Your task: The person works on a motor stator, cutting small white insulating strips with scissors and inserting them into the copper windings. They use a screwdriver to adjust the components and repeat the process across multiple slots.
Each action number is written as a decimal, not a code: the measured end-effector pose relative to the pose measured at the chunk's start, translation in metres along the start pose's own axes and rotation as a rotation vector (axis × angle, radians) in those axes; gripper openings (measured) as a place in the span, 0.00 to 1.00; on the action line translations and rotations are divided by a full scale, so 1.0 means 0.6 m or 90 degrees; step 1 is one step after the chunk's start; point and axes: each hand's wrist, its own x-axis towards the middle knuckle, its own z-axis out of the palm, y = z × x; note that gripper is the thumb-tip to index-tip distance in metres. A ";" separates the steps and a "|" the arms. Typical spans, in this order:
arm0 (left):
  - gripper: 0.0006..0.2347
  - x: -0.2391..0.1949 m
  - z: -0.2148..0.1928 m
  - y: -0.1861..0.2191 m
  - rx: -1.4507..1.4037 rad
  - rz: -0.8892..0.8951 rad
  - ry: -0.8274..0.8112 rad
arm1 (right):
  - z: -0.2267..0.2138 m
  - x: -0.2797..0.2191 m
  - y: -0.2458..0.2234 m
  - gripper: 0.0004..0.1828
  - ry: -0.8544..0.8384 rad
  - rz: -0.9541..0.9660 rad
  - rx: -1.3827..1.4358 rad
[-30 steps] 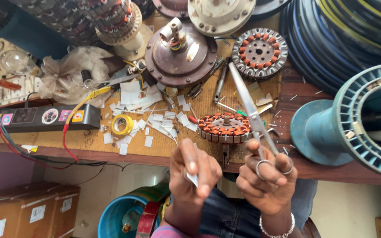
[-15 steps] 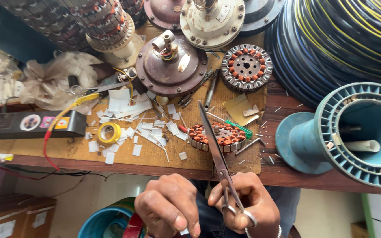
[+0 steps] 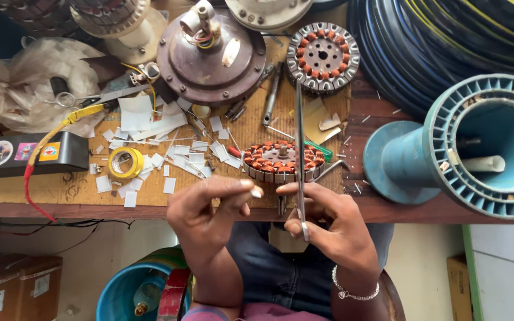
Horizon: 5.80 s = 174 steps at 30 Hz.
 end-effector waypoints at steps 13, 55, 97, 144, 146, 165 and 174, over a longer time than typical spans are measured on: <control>0.05 0.049 0.050 -0.067 -0.032 -0.037 -0.019 | -0.015 -0.024 0.072 0.25 0.143 0.104 0.018; 0.03 0.033 0.032 -0.019 -0.066 -0.230 -0.152 | 0.007 -0.066 0.088 0.40 -0.136 0.156 0.091; 0.04 0.034 0.028 -0.033 -0.136 -0.261 -0.173 | -0.004 -0.102 0.108 0.32 -0.023 0.107 0.045; 0.03 0.023 0.057 -0.006 -0.114 -0.155 -0.162 | -0.011 -0.069 0.041 0.43 -0.137 0.064 -0.039; 0.03 0.023 0.059 -0.001 -0.125 -0.136 -0.164 | -0.011 -0.070 0.040 0.44 -0.133 0.056 -0.073; 0.01 0.023 0.066 0.028 0.043 -0.054 -0.164 | -0.011 -0.076 0.038 0.43 -0.119 0.043 -0.049; 0.02 0.030 0.057 0.023 0.023 -0.089 -0.192 | 0.002 -0.081 0.045 0.40 -0.074 0.076 0.003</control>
